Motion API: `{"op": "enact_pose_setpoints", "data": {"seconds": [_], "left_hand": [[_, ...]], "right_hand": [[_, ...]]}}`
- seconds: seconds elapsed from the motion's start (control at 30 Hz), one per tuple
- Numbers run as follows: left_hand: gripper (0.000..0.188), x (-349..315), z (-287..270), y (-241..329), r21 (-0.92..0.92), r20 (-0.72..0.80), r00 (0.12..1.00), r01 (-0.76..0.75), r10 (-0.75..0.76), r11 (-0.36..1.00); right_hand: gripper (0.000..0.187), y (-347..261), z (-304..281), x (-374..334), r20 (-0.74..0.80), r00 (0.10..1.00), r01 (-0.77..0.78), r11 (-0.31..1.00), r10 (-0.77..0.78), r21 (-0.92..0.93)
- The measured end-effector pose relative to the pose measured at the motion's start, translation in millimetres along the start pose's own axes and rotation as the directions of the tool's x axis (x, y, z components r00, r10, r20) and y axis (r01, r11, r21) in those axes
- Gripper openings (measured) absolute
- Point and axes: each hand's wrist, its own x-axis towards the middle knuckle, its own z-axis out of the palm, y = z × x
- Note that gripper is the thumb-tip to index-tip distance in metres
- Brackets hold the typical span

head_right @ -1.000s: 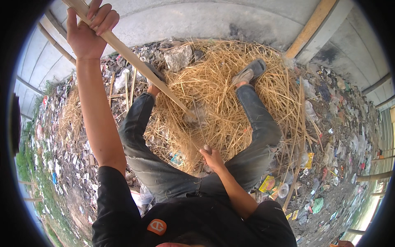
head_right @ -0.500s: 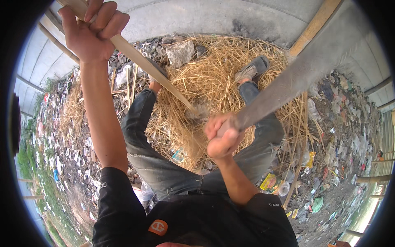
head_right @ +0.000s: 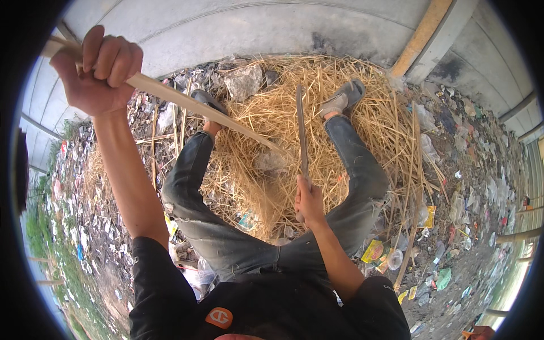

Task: The person sits on a pile of straw and uses a knife to sharpen a long bamboo stick. They repeatedly scrape the blade along the stick to remove the outer layer and create a point. Later, they switch to a utility knife to continue refining the bamboo stick.

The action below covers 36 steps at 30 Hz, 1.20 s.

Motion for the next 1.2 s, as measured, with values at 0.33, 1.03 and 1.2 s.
{"op": "enact_pose_setpoints", "data": {"seconds": [0.33, 1.03, 1.2], "left_hand": [[0.063, 10, -7, -31, -0.007, 0.029, 0.993, 0.113, -0.113, 0.994], [0.063, 23, 34, -58, 0.628, -0.605, 0.649, 0.032, 0.461, 0.778], [0.062, 28, 43, -63, 0.641, -0.587, 0.670, 0.039, 0.456, 0.767]], "right_hand": [[0.050, 15, 32, -14, 0.028, 0.972, -0.233, 0.970, 0.232, 0.061], [0.049, 31, 12, -15, 0.090, 0.971, -0.204, 0.967, 0.219, -0.151], [0.051, 24, 18, -22, 0.080, 0.971, -0.223, 0.974, 0.226, -0.051]]}}
